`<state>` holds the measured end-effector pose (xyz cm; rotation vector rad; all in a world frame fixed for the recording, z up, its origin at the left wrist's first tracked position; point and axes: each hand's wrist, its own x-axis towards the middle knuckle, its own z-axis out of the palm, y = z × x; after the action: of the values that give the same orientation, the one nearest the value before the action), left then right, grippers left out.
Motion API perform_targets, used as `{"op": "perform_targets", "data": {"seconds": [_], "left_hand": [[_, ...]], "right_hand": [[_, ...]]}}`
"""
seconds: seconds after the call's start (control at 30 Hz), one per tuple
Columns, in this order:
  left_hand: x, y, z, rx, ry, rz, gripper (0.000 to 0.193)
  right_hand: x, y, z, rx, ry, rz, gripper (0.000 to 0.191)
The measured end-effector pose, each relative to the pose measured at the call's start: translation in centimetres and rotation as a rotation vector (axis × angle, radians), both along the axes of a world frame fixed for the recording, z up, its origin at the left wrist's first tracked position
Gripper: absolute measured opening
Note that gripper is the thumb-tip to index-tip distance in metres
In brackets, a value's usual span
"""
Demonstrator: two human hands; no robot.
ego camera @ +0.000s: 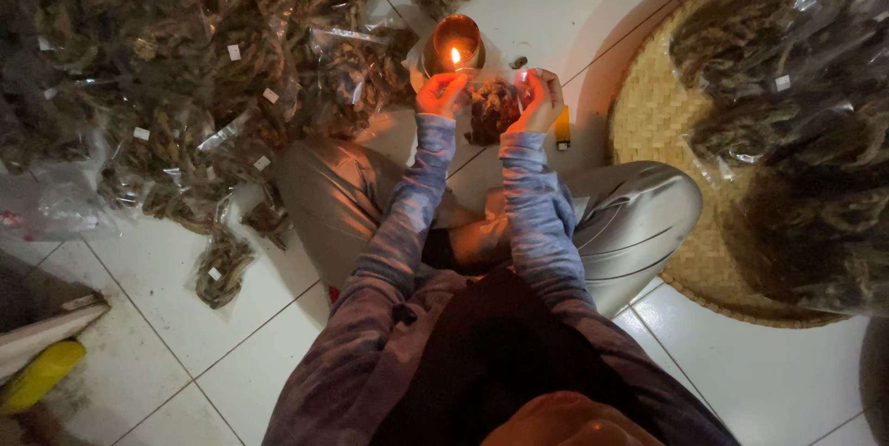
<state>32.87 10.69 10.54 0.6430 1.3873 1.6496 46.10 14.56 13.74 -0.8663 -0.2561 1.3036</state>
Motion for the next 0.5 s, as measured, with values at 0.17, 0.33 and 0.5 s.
{"op": "perform_targets", "data": {"seconds": [0.17, 0.33, 0.5], "left_hand": [[0.3, 0.0, 0.5, 0.059, -0.188, -0.020, 0.015], [0.3, 0.2, -0.2, 0.047, -0.207, -0.027, 0.015], [0.1, 0.5, -1.3, -0.013, -0.004, 0.018, 0.016]], "right_hand": [[0.2, -0.2, 0.4, -0.096, 0.012, -0.024, 0.009], [0.3, -0.3, 0.9, -0.097, 0.002, -0.006, 0.006], [0.6, 0.0, -0.3, -0.153, -0.032, -0.003, 0.005]]}}
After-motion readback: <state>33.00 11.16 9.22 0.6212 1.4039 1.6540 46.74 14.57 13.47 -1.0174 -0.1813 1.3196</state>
